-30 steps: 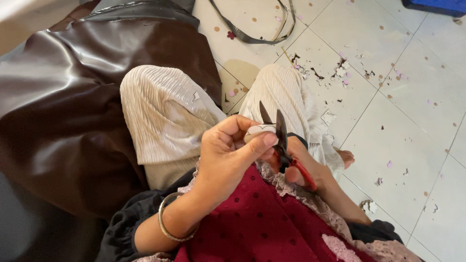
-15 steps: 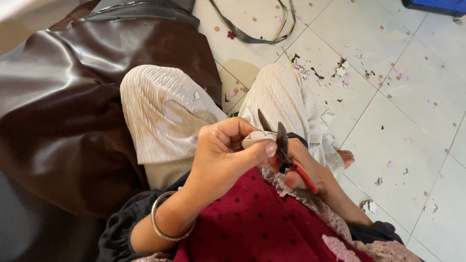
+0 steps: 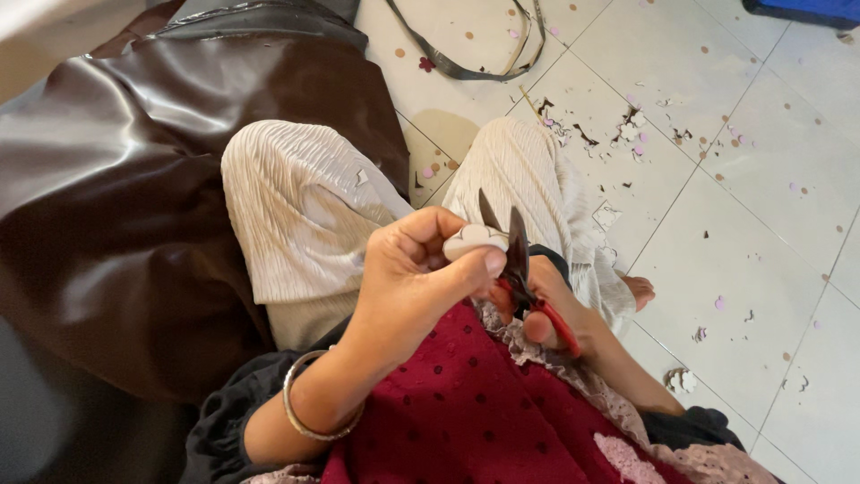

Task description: The person sits on the floor and uses red-handled scissors to cut a cloud-shaped outline from a white paper sheet. They rotate the paper to follow the drawn line and trim the edges, producing a finished paper cutout.

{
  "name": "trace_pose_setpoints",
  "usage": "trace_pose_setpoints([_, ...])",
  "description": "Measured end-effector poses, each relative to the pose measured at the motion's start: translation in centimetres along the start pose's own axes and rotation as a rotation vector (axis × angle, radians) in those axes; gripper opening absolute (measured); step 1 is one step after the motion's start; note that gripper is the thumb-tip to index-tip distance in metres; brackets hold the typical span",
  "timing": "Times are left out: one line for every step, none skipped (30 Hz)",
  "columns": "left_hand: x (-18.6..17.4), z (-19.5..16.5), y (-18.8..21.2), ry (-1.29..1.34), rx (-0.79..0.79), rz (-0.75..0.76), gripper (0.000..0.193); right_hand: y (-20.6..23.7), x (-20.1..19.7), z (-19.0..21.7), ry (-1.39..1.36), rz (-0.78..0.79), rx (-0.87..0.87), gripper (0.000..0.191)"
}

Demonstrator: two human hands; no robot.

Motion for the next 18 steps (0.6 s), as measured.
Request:
trace_pose_setpoints([0.2, 0.1, -0.1, 0.033, 0.009, 0.0, 0.012, 0.2, 0.1, -0.1, -0.05, -0.018, 0.009, 0.097])
trace_pose_setpoints([0.3, 0.3, -0.1, 0.066, 0.017, 0.001, 0.013, 0.4, 0.2, -0.3, -0.1, -0.036, 0.017, 0.097])
trace_pose_setpoints([0.4, 0.3, -0.1, 0.099, 0.026, 0.0, 0.014, 0.5, 0.2, -0.5, -0.08, -0.041, 0.014, 0.098])
trace_pose_setpoints([0.4, 0.3, 0.0, 0.072, 0.044, -0.016, 0.014, 0.5, 0.4, -0.7, -0.061, -0.045, 0.009, 0.099])
trace_pose_setpoints([0.4, 0.2, 0.1, 0.045, 0.062, -0.032, 0.014, 0.5, 0.4, -0.9, -0.042, -0.049, 0.004, 0.099])
trace_pose_setpoints([0.3, 0.1, 0.1, 0.018, 0.079, -0.048, 0.014, 0.6, 0.6, -1.1, -0.029, -0.046, 0.001, 0.099])
trace_pose_setpoints([0.4, 0.2, 0.1, 0.044, 0.066, -0.03, 0.013, 0.6, 0.8, -1.2, -0.016, -0.042, -0.004, 0.098])
trace_pose_setpoints([0.4, 0.3, 0.1, 0.07, 0.054, -0.013, 0.013, 0.6, 0.9, -1.3, -0.003, -0.038, -0.008, 0.098])
trace_pose_setpoints([0.4, 0.4, 0.1, 0.096, 0.039, 0.005, 0.012, 0.7, 0.9, -1.4, -0.027, -0.043, -0.006, 0.098])
trace_pose_setpoints([0.4, 0.4, 0.1, 0.078, 0.034, 0.004, 0.012, 0.7, 1.0, -1.4, -0.052, -0.049, -0.002, 0.099])
trace_pose_setpoints([0.4, 0.4, 0.0, 0.061, 0.029, 0.004, 0.012, 0.7, 1.1, -1.4, -0.076, -0.054, 0.0, 0.099])
trace_pose_setpoints([0.3, 0.4, 0.1, 0.043, 0.025, 0.003, 0.012, 0.8, 1.1, -1.3, -0.066, -0.047, 0.003, 0.1])
trace_pose_setpoints([0.3, 0.3, 0.0, 0.034, 0.023, 0.006, 0.011, 0.8, 1.0, -1.2, -0.055, -0.041, 0.006, 0.1])
trace_pose_setpoints([0.3, 0.3, 0.0, 0.024, 0.021, 0.009, 0.011, 0.8, 0.9, -1.1, -0.044, -0.034, 0.009, 0.101])
trace_pose_setpoints([0.3, 0.3, 0.1, 0.016, 0.018, 0.011, 0.011, 0.7, 0.9, -0.9, -0.038, -0.034, 0.011, 0.102])
trace_pose_setpoints([0.2, 0.3, 0.1, 0.008, 0.012, 0.007, 0.011, 0.7, 0.9, -0.7, -0.032, -0.033, 0.014, 0.103])
trace_pose_setpoints([0.3, 0.3, 0.0, -0.001, 0.005, 0.003, 0.011, 0.6, 0.7, -0.6, -0.024, -0.033, 0.016, 0.103])
trace_pose_setpoints([0.3, 0.3, 0.0, -0.009, -0.002, 0.0, 0.01, 0.5, 0.7, -0.4, -0.012, -0.026, 0.004, 0.103])
Point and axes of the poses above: each hand's wrist, its own y-axis away from the middle knuckle, its own x-axis out of the palm, z = x × y, the point moved 9 cm from there along -y, towards the middle knuckle, and after that the axes turned 11 degrees about -x, right-handed, at the moved point
